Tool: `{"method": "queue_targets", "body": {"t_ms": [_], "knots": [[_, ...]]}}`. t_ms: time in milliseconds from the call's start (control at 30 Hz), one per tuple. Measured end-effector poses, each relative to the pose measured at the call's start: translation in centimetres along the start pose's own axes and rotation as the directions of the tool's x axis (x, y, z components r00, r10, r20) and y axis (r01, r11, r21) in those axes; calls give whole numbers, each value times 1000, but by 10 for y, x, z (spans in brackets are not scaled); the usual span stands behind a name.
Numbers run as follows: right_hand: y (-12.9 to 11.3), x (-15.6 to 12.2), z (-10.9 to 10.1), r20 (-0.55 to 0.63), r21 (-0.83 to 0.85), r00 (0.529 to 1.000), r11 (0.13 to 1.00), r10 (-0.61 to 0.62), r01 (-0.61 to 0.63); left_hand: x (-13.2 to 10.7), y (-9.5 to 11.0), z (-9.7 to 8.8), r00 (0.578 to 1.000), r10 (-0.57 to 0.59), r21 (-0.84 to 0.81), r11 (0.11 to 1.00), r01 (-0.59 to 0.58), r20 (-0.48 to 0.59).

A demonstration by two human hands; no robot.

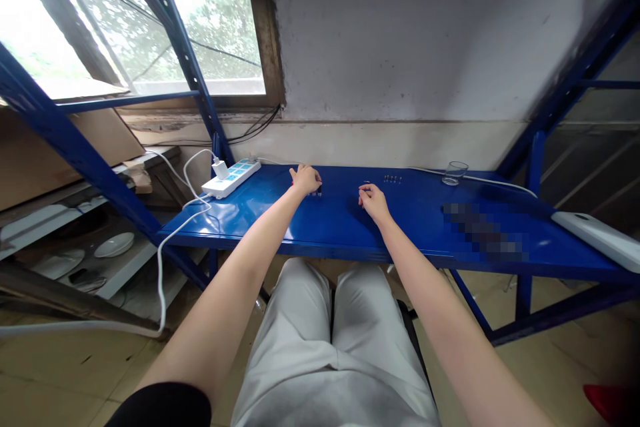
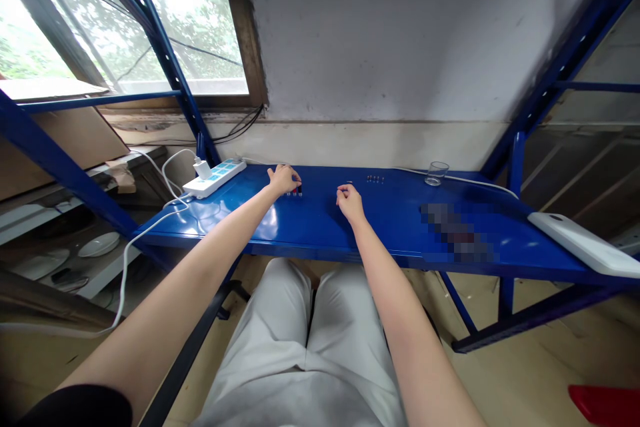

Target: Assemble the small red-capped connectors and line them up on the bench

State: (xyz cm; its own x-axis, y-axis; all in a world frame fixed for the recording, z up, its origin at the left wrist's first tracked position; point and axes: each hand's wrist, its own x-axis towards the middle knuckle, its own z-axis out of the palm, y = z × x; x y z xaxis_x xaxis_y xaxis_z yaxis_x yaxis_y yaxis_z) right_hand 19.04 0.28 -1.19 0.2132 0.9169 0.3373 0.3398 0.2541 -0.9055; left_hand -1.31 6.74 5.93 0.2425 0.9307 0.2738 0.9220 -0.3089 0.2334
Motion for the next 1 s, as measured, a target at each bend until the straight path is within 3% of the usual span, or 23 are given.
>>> {"method": "queue_targets", "body": {"t_ms": [233, 367, 467, 567, 633, 700, 800, 1000], "knots": [[1, 0, 1, 3, -10, 1000, 1000, -7, 7, 3, -1, 2, 1000, 0, -19, 1000, 0, -7], [2, 1, 1, 0, -16, 1000, 1000, -11, 11, 2, 2, -2, 999, -25, -111, 994, 21, -34], [3, 1, 1, -4, -22, 1000, 999, -24, 24, -7, 6, -5, 978, -65, -276, 961, 8, -198], [3, 2, 1, -1, -24, 1000, 999, -28, 28, -26, 7, 2, 890, -138, -485, 869, -102, -435], [2, 1, 1, -10, -24, 1000, 999, -28, 28, -43, 6, 13, 846, -191, -607, 774, -182, -497], [0, -1, 0, -28, -26, 999, 999, -39, 38, -60, 4, 25, 849, -272, -709, 688, -157, -452], [-6, -5, -2, -65, -23, 996, 998, -66, 65, -77, 2, 39, 910, -297, -803, 593, -60, -288], [-12, -10, -6, -90, -19, 994, 998, -64, 63, -81, -1, 44, 937, -281, -795, 607, 7, -206]]}}
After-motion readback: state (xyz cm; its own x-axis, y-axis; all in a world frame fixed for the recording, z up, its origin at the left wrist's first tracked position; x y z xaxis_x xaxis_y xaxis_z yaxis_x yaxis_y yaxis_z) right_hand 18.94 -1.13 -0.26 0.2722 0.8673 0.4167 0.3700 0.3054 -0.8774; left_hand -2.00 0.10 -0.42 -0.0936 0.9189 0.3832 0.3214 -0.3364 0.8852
